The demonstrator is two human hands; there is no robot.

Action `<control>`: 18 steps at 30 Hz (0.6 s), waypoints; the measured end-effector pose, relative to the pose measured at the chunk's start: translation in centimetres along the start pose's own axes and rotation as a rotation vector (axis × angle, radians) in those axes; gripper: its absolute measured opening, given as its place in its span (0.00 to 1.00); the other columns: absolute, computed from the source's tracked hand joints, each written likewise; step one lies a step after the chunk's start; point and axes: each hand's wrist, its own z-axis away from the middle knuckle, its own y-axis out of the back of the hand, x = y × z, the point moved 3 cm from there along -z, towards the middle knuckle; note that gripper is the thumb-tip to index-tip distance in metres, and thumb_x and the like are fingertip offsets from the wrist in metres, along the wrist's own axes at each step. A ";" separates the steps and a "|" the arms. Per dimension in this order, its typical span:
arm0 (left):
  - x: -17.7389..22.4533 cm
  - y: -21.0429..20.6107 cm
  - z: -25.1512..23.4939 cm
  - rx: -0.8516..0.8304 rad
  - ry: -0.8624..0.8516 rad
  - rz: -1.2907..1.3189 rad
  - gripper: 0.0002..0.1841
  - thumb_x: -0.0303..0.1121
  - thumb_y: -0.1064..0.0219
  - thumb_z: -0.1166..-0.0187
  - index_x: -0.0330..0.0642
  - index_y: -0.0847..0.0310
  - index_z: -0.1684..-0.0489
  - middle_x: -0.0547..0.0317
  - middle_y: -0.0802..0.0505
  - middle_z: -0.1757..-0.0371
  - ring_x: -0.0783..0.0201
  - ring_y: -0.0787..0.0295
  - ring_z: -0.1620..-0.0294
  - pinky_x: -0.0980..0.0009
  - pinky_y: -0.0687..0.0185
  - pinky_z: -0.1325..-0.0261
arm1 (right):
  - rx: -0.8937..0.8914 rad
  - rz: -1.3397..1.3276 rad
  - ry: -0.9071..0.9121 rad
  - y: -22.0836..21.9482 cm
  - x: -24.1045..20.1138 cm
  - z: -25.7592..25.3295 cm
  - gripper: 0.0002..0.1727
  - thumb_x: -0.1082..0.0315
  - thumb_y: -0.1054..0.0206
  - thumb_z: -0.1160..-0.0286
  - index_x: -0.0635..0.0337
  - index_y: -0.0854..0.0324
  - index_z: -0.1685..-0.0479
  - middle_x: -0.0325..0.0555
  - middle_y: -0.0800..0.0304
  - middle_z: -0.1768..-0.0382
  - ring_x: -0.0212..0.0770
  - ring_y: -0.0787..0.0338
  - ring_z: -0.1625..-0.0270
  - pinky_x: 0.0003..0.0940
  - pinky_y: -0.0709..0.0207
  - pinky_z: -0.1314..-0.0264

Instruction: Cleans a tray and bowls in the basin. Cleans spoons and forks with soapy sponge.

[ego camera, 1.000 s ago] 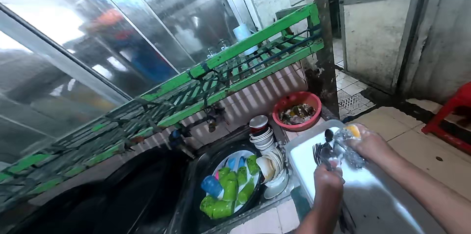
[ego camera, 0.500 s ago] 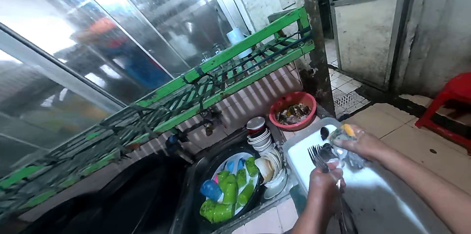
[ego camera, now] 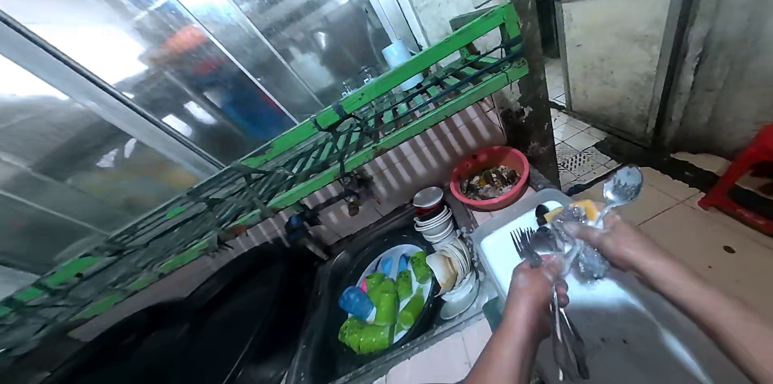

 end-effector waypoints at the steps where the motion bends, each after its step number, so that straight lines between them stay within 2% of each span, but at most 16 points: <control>1: -0.1 0.6 -0.2 -0.017 -0.024 0.004 0.11 0.28 0.36 0.14 0.32 0.19 0.41 0.62 0.19 0.77 0.72 0.25 0.84 0.78 0.25 0.79 | -0.083 0.070 -0.023 1.1 -0.8 0.2 0.27 0.60 0.29 0.19 0.58 0.27 0.23 0.62 0.14 0.40 0.57 0.12 0.40 0.59 0.21 0.35; 3: 0.4 1.4 -0.9 -0.041 -0.060 0.023 0.11 0.27 0.36 0.14 0.32 0.18 0.41 0.61 0.16 0.72 0.73 0.25 0.83 0.79 0.25 0.79 | -0.387 0.251 -0.046 2.6 -1.9 1.2 0.25 0.62 0.30 0.18 0.60 0.28 0.25 0.58 0.14 0.45 0.49 0.12 0.46 0.49 0.19 0.39; 5: 1.6 1.7 -1.0 -0.113 -0.060 0.044 0.10 0.31 0.39 0.11 0.34 0.18 0.46 0.60 0.14 0.69 0.73 0.25 0.82 0.79 0.24 0.78 | -0.730 0.407 -0.042 1.4 -1.9 2.3 0.28 0.65 0.30 0.19 0.60 0.30 0.21 0.60 0.16 0.39 0.51 0.14 0.39 0.53 0.23 0.33; 7: 2.8 1.2 -0.7 -0.189 -0.058 -0.047 0.10 0.35 0.40 0.10 0.36 0.22 0.52 0.63 0.17 0.77 0.73 0.23 0.82 0.78 0.23 0.76 | -0.927 0.446 0.036 -1.2 -1.5 2.9 0.30 0.70 0.31 0.21 0.59 0.32 0.19 0.61 0.18 0.34 0.53 0.17 0.34 0.57 0.26 0.31; 8: 3.3 0.9 -0.7 -0.194 -0.052 -0.128 0.09 0.35 0.37 0.12 0.35 0.22 0.52 0.64 0.18 0.80 0.73 0.23 0.83 0.78 0.22 0.76 | -0.977 0.443 0.052 -2.3 -1.3 3.1 0.32 0.72 0.31 0.21 0.59 0.34 0.17 0.63 0.20 0.33 0.54 0.18 0.32 0.58 0.27 0.30; 10: 3.8 0.7 -0.9 -0.145 -0.032 -0.221 0.09 0.33 0.32 0.16 0.35 0.22 0.54 0.65 0.20 0.81 0.73 0.24 0.84 0.78 0.23 0.76 | -1.000 0.397 0.016 -3.9 -0.4 2.9 0.31 0.70 0.31 0.21 0.59 0.34 0.18 0.60 0.18 0.36 0.51 0.16 0.36 0.56 0.24 0.33; 12: 4.6 1.0 -1.4 -0.059 -0.040 -0.171 0.09 0.32 0.32 0.16 0.34 0.23 0.55 0.64 0.20 0.81 0.73 0.25 0.85 0.79 0.24 0.78 | -0.996 0.383 -0.040 -4.5 0.3 2.8 0.29 0.67 0.30 0.20 0.60 0.32 0.21 0.59 0.15 0.41 0.50 0.13 0.43 0.53 0.20 0.39; 15: 6.6 2.8 -2.2 0.079 -0.137 -0.035 0.09 0.32 0.32 0.16 0.34 0.22 0.58 0.60 0.20 0.81 0.71 0.24 0.85 0.77 0.24 0.79 | -0.979 0.463 -0.075 -4.3 2.4 3.1 0.33 0.65 0.26 0.24 0.63 0.36 0.21 0.60 0.15 0.42 0.52 0.12 0.42 0.55 0.20 0.38; 17: 7.8 4.3 -2.4 0.154 -0.207 0.012 0.09 0.33 0.32 0.16 0.34 0.23 0.59 0.59 0.20 0.81 0.70 0.25 0.86 0.77 0.25 0.81 | -0.898 0.481 -0.002 -3.3 3.6 2.9 0.33 0.70 0.22 0.30 0.62 0.31 0.24 0.59 0.13 0.43 0.53 0.11 0.43 0.56 0.18 0.38; 18: 8.2 4.9 -2.4 0.194 -0.235 -0.021 0.10 0.33 0.31 0.16 0.33 0.23 0.57 0.58 0.19 0.81 0.70 0.25 0.86 0.77 0.25 0.80 | -0.809 0.456 0.027 -2.3 3.8 2.5 0.32 0.71 0.22 0.31 0.63 0.27 0.26 0.61 0.13 0.42 0.56 0.11 0.40 0.58 0.20 0.35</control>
